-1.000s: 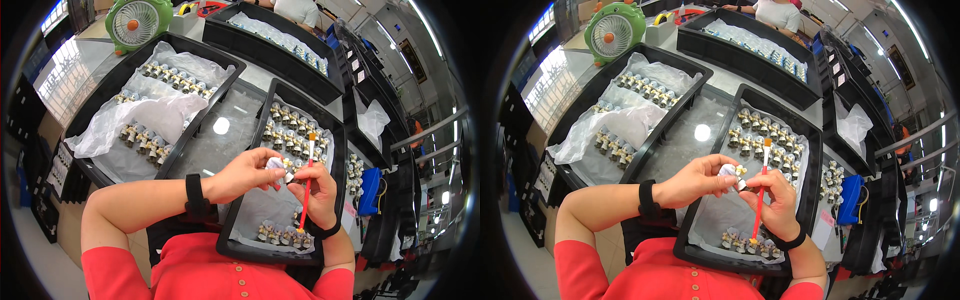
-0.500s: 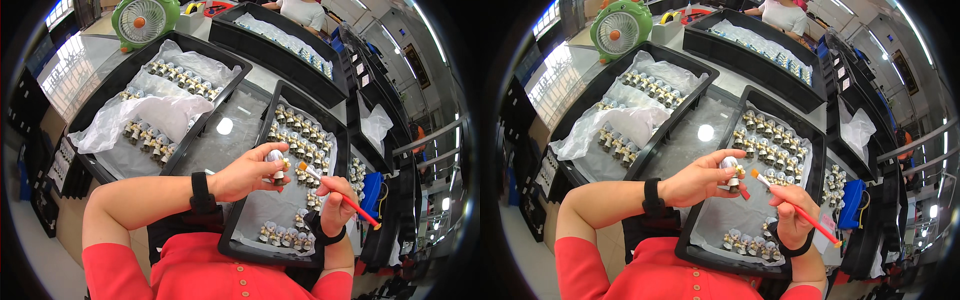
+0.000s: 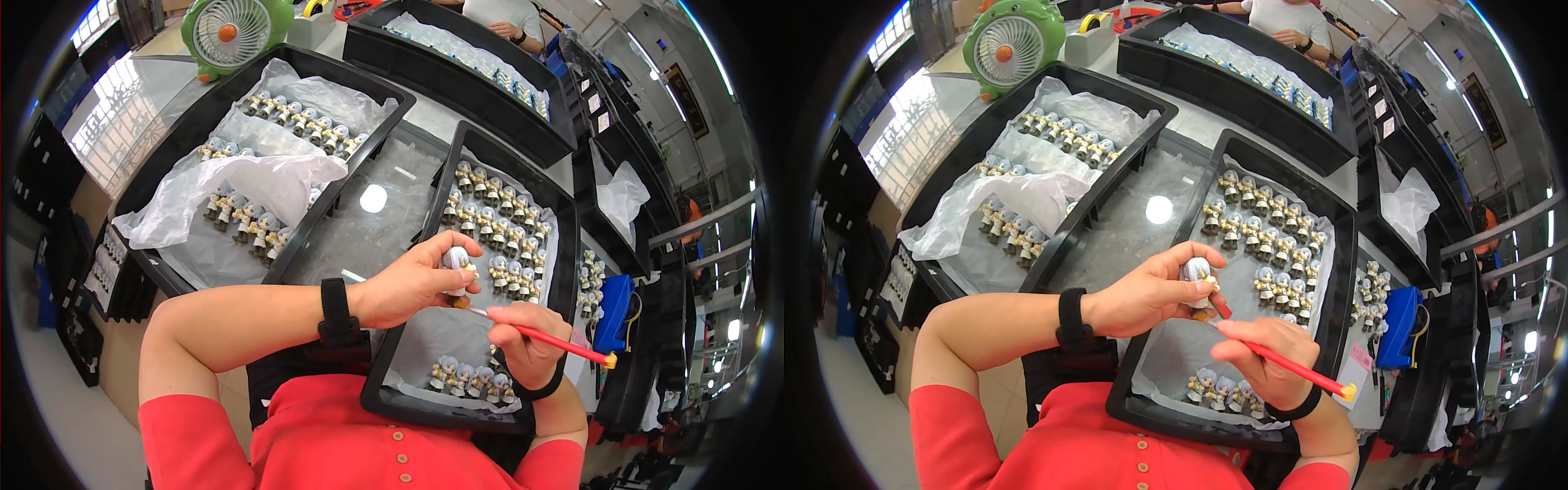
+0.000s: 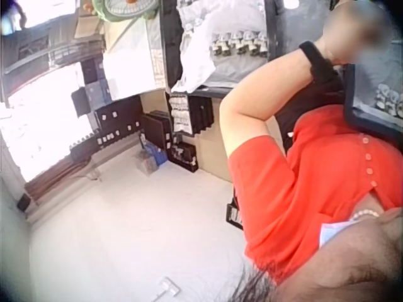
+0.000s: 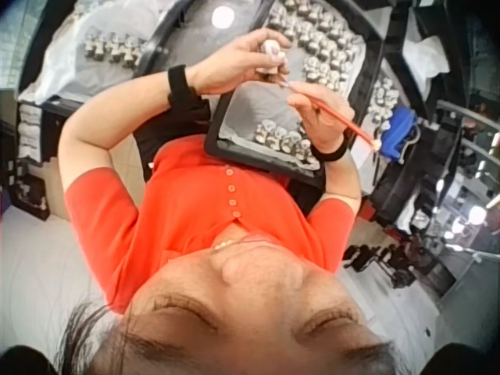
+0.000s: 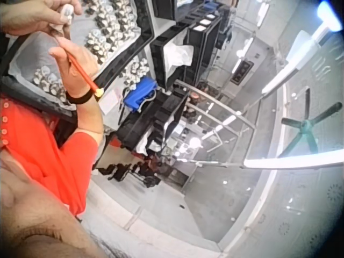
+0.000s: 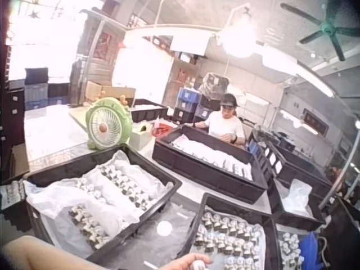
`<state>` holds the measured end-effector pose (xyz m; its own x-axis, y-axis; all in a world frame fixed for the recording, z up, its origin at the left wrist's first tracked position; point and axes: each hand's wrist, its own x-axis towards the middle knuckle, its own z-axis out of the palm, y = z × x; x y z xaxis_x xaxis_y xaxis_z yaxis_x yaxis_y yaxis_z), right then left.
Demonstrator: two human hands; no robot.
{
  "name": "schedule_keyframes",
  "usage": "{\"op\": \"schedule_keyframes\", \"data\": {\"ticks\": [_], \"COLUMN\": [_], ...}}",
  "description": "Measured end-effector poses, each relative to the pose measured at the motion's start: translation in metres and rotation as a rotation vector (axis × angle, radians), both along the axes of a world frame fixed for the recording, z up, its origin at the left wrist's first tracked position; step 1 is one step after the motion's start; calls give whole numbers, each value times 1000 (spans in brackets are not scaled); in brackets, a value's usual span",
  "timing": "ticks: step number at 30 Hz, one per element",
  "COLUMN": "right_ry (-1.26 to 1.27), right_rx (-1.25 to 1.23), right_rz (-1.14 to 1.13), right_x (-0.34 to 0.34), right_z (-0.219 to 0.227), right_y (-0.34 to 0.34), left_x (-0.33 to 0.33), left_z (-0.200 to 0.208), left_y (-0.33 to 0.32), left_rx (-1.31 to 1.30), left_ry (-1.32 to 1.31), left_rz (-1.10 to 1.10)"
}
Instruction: The person picks up small, wrapped miniature figures from a tray and unwraps them. They then use a red-handled tool to apply a substance to the base of the figures. The person places the treated figures into a separate tray lined with plastic. The process is repeated for multiple figures.
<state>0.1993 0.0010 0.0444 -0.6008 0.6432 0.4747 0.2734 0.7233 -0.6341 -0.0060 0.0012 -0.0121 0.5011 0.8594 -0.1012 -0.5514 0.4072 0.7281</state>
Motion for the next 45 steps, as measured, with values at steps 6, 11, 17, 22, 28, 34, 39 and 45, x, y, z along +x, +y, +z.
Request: {"op": "schedule_keyframes", "data": {"ticks": [6,11,17,22,28,34,39,45], "right_ry": [65,41,390,415,517,466,149,-268], "right_rx": [11,16,-141,-260,44,-200,-452,-721], "right_rz": [18,-203,-172,-174,-289,-532,-808,-767], "right_x": [1,0,6,9,30,83,183,210], "right_z": [0,-1,-5,-4,10,58,29,-50], "right_y": [-2,0,11,15,23,32,45,31], "left_x": [0,-2,-2,-14,-17,-20,-6,-6], "left_z": [0,5,15,12,7,18,26,27], "left_y": [1,0,2,5,9,2,1,5], "left_rx": [4,-58,-125,-124,-115,-99,-59,-15], "left_ry": [-68,-122,-81,-148,-244,-127,26,177], "left_rz": [-16,22,126,22,-35,-27,-137,-171]}}
